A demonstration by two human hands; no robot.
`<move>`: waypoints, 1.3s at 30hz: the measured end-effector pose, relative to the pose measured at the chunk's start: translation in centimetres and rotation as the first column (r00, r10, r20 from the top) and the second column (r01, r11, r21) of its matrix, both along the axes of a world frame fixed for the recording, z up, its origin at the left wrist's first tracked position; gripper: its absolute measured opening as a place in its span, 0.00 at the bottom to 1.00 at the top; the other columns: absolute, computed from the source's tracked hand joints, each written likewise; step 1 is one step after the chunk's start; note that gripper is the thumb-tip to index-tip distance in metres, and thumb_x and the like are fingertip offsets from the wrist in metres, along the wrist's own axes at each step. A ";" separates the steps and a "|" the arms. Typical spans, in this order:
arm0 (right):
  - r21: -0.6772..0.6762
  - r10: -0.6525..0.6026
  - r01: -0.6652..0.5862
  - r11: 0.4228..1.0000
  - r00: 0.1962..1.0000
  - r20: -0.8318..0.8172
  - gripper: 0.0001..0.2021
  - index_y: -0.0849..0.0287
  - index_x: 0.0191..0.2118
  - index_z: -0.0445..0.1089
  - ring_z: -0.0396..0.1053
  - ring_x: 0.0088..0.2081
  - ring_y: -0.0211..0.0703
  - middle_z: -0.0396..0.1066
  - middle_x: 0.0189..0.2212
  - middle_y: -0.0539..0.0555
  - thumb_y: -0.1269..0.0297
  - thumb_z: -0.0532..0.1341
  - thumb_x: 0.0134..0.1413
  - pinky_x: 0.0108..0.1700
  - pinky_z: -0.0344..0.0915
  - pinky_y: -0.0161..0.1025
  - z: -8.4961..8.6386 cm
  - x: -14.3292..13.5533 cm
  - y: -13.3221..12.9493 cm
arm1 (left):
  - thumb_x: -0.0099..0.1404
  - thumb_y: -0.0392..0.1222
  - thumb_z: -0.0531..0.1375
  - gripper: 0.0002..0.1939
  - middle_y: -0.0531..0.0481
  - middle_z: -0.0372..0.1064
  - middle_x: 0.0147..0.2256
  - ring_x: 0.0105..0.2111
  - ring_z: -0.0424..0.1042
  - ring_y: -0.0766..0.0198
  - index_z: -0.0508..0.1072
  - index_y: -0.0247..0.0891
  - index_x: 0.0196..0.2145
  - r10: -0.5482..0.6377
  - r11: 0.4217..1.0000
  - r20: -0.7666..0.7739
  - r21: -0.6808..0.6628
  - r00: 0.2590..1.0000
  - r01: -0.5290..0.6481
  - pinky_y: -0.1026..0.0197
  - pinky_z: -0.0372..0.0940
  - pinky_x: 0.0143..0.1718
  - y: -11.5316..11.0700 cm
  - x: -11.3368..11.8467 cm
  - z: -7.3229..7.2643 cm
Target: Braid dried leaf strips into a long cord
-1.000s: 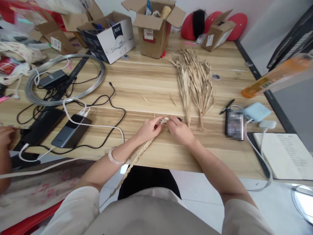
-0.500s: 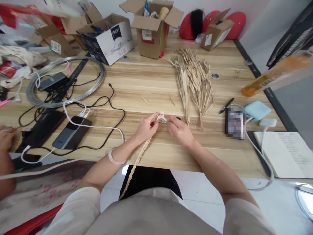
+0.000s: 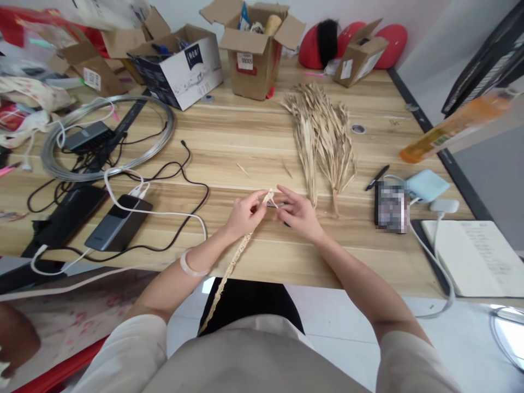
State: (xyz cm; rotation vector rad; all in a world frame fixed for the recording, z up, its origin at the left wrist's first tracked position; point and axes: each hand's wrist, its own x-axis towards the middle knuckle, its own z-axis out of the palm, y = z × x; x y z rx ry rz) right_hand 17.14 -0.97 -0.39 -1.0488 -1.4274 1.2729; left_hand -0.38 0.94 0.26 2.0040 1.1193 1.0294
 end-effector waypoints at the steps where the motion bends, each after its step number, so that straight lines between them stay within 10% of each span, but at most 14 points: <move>1: -0.017 0.038 -0.038 0.999 0.999 -0.024 0.31 0.58 0.61 0.55 0.71 0.25 0.34 0.72 0.41 0.58 0.69 0.59 0.48 0.23 0.67 0.31 0.0 0.0 0.1 | 0.62 0.36 0.55 0.16 0.57 0.64 0.16 0.15 0.58 0.73 0.70 0.32 0.48 -0.009 1.000 -0.005 -0.002 1.000 0.009 0.69 0.55 0.21 0.0 0.0 0.0; 9: 0.126 0.005 -0.028 0.992 0.983 0.184 0.26 0.60 0.59 0.60 0.69 0.24 0.32 0.72 0.35 0.54 0.69 0.55 0.52 0.27 0.68 0.33 0.0 0.0 -0.2 | 0.62 0.36 0.54 0.20 0.61 0.57 0.15 0.16 0.54 0.74 0.66 0.32 0.52 -0.022 0.999 -0.068 0.037 0.997 0.025 0.69 0.54 0.23 0.0 0.1 0.1; 15: 0.448 -0.195 -0.098 0.889 0.803 0.563 0.24 0.62 0.56 0.64 0.69 0.31 0.40 0.71 0.32 0.56 0.74 0.52 0.52 0.35 0.69 0.38 0.4 0.0 -0.5 | 0.62 0.34 0.53 0.18 0.61 0.57 0.16 0.16 0.55 0.73 0.66 0.33 0.50 -0.047 0.998 -0.101 0.045 0.994 0.052 0.68 0.55 0.23 -0.2 0.1 0.1; 33: 0.461 -0.259 -0.205 0.863 0.605 0.753 0.31 0.59 0.64 0.51 0.70 0.45 0.48 0.70 0.45 0.61 0.78 0.48 0.53 0.44 0.71 0.44 0.2 0.1 -0.7 | 0.62 0.35 0.53 0.16 0.60 0.59 0.16 0.16 0.54 0.73 0.69 0.34 0.47 0.002 0.997 -0.096 0.082 0.995 0.006 0.68 0.55 0.23 -0.1 0.1 0.0; 39: 0.584 -0.398 -0.178 0.792 0.574 0.715 0.22 0.60 0.53 0.66 0.72 0.43 0.46 0.74 0.43 0.60 0.78 0.48 0.55 0.43 0.72 0.41 0.2 0.5 -0.8 | 0.62 0.37 0.54 0.15 0.61 0.54 0.14 0.15 0.53 0.74 0.71 0.32 0.46 0.051 0.997 -0.040 0.059 0.998 -0.049 0.68 0.54 0.22 0.0 0.1 -0.2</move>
